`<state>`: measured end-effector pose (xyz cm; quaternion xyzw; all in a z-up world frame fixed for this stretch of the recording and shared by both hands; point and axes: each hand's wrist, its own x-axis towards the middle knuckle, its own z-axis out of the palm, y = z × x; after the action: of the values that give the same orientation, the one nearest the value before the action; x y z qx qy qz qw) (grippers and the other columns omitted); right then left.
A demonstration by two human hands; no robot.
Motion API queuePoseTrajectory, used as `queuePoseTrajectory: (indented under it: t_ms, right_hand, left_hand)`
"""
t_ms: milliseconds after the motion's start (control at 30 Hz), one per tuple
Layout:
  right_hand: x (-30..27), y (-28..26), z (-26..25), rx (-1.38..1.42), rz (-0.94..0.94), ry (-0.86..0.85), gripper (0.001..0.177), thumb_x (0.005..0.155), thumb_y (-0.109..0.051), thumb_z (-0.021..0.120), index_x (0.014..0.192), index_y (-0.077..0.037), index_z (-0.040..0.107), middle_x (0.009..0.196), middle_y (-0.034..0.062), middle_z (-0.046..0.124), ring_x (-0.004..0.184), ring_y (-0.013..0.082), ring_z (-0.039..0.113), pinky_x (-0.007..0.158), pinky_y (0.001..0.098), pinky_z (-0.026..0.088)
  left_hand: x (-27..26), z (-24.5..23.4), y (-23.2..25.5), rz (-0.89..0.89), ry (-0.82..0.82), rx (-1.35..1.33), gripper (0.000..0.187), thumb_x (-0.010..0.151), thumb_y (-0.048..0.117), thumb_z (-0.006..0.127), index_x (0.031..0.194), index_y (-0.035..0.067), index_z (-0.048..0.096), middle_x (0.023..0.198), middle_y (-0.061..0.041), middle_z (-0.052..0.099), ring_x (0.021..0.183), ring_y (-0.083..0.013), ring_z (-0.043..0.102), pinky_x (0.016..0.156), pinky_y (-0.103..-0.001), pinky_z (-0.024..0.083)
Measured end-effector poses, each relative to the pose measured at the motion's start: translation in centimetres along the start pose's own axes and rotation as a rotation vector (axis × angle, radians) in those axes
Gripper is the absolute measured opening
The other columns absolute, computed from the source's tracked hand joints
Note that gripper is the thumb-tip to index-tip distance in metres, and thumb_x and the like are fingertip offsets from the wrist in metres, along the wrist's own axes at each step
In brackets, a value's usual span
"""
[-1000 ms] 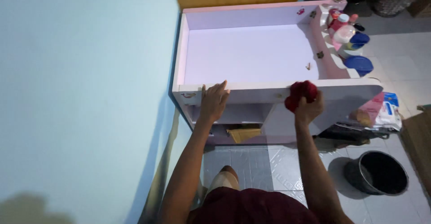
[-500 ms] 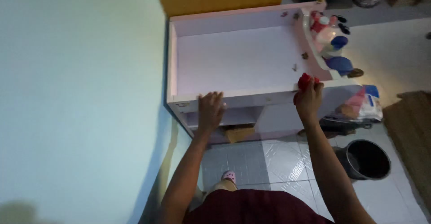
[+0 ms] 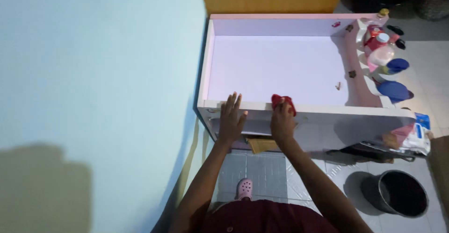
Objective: Cleaning a white furniture surface with a red cloth and water.
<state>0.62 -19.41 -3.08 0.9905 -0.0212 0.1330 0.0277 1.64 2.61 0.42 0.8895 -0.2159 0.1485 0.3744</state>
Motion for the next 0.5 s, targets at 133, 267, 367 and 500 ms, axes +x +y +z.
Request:
queuePoseTrajectory:
  t_ms: [133,267,367,500]
  right_hand:
    - [1.1,-4.2,4.9,0.009,-0.177,0.227,0.057,0.086,-0.012,0.062,0.139,0.005,0.049,0.153,0.0298,0.043,0.121,0.0431,0.055,0.093,0.0523,0.059]
    - [2.6,-9.7,3.7,0.199,-0.246,0.116,0.058,0.089,-0.009,0.058,0.146,0.0,0.05,0.15,0.0319,0.04,0.112,0.0528,0.058,0.07,0.0548,0.06]
    - [4.0,-13.5,3.8,0.164,-0.35,0.067,0.051,0.089,-0.014,0.058,0.139,-0.003,0.053,0.148,0.0309,0.042,0.105,0.0531,0.061,0.067,0.0549,0.061]
    - [5.6,-16.5,1.5,0.368,-0.455,0.034,0.039,0.099,-0.014,0.058,0.136,-0.002,0.056,0.145,0.028,0.048,0.104,0.0442,0.066,0.07,0.047,0.062]
  left_hand:
    - [0.3,-0.6,-3.7,-0.052,0.031,0.069,0.07,0.11,0.053,0.033,0.166,0.012,0.023,0.174,-0.014,0.017,0.162,-0.0311,0.014,0.129,-0.055,0.011]
    - [0.7,-2.3,-5.3,-0.072,0.133,0.068,0.07,0.11,0.051,0.034,0.166,0.009,0.024,0.174,-0.014,0.018,0.162,-0.0325,0.014,0.13,-0.055,0.011]
    - [0.7,-3.0,-6.1,-0.097,0.184,0.052,0.069,0.111,0.049,0.036,0.165,0.008,0.025,0.173,-0.014,0.021,0.162,-0.0324,0.015,0.129,-0.054,0.012]
    - [0.9,-2.7,-7.7,-0.144,0.233,0.019,0.059,0.114,0.038,0.028,0.165,0.01,0.031,0.173,-0.013,0.027,0.163,-0.0321,0.021,0.131,-0.054,0.015]
